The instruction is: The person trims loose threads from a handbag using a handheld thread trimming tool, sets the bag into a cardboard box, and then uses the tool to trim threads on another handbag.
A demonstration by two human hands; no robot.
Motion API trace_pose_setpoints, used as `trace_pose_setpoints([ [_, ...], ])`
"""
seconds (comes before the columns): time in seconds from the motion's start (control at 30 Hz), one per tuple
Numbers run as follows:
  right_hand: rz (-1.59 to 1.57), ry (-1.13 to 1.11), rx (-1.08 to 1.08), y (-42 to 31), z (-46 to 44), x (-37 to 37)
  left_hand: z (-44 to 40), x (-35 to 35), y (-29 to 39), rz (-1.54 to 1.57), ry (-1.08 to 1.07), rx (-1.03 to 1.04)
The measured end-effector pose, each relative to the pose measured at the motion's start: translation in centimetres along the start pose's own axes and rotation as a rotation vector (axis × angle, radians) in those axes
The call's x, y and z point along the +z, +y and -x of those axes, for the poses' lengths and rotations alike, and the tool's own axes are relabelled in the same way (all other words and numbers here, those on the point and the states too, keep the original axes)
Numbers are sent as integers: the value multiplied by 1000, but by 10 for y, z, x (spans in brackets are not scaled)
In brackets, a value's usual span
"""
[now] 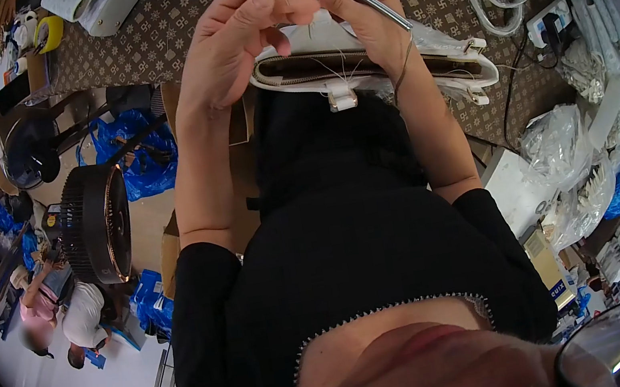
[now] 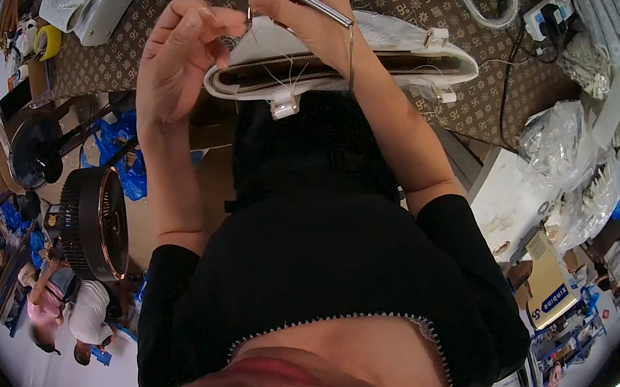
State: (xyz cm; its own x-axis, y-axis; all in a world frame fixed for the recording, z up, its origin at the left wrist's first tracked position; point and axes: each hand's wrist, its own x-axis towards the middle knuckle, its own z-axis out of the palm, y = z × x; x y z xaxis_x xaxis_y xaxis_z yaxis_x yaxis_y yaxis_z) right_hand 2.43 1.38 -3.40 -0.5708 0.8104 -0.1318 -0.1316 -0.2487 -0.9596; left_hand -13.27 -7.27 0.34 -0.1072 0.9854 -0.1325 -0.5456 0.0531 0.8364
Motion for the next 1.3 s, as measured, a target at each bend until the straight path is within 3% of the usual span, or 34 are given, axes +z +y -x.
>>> trace_pose_setpoints([
  [0.07,-15,-18,-1,0,0,0,-1,0,-4,-25,-110,10],
  [0.3,-17,-32,-52,5,4,-1,-6,0,-5,193,-118,34],
  [0.4,-35,-35,-40,7,5,-2,-7,-2,21,338,-296,118],
  [0.5,-25,-35,-55,7,6,-1,10,-4,84,244,27,568],
  [0.53,-13,-22,-74,7,6,0,10,-12,82,240,30,572],
  [0.6,-18,-25,-62,5,5,0,5,-31,68,-1175,578,581],
  [0.63,-19,-20,-51,3,3,0,-1,-21,54,-1340,503,667],
  [0.7,-17,-14,-49,0,0,0,12,-2,21,-1038,404,204],
  [0.77,-2,-20,-34,-1,-1,0,18,16,-6,-1291,273,194],
  [0.83,22,14,-47,-1,-1,1,17,24,-23,-1528,251,358],
  [1.0,62,8,-59,-3,-5,-1,17,25,-34,-1592,295,423],
  [1.3,18,78,-142,-6,-5,0,17,19,-41,-1414,339,423],
])
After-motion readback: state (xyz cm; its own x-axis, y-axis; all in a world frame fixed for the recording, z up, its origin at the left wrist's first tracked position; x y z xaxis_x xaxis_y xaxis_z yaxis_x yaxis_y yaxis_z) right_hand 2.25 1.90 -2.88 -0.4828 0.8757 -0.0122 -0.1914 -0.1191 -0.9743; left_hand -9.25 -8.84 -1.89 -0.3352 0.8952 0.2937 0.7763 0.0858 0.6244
